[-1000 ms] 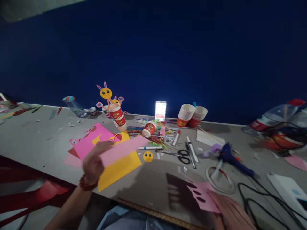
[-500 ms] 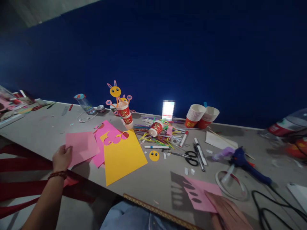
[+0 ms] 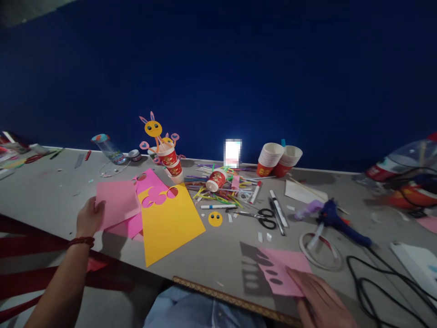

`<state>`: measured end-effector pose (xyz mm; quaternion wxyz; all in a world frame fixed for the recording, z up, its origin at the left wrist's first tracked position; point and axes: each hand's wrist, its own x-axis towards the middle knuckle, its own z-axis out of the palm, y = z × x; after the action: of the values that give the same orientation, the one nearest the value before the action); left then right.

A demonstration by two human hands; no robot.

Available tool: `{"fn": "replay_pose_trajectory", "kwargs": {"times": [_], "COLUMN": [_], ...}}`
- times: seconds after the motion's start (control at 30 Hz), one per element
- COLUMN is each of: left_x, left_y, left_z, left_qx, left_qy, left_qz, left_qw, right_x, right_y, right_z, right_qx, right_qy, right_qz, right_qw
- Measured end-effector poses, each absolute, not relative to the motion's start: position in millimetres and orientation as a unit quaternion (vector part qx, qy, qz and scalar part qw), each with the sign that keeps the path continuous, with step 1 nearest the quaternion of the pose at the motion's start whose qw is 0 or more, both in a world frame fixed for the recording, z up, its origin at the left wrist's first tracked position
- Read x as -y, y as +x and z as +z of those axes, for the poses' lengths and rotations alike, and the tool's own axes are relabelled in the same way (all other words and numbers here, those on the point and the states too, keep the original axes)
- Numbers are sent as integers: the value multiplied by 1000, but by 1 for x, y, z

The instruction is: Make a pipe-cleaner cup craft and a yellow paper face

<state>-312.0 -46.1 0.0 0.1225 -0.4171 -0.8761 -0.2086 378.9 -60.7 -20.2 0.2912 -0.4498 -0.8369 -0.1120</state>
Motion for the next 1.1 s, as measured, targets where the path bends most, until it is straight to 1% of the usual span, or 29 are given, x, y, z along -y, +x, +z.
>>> {"fn": "replay_pose_trajectory", "kwargs": {"times": [0.23, 0.5, 0.77, 0.97, 1.1], "left_x": [49, 37, 44, 30, 14], "left_y": [-302, -298, -284, -280, -284], "left_z": [-5, -2, -4, -11, -14], "left_qx": [891, 909, 919, 910, 897], "left_qy": [-391, -351, -296, -301, -327], "left_qz": [-178, -171, -203, -240, -270], "left_qw": [145, 147, 165, 152, 127], "right_x": [59, 61, 60, 57, 57], "right_y": [377, 378, 380, 379, 379], "right_z": [-14, -18, -18, -14, -16], "right_qx": [844, 842, 850, 853, 852], "right_qy": [-438, -448, -439, -430, -433], "right_qz": [-108, -96, -113, -129, -116], "right_qw": [290, 284, 267, 267, 271]}}
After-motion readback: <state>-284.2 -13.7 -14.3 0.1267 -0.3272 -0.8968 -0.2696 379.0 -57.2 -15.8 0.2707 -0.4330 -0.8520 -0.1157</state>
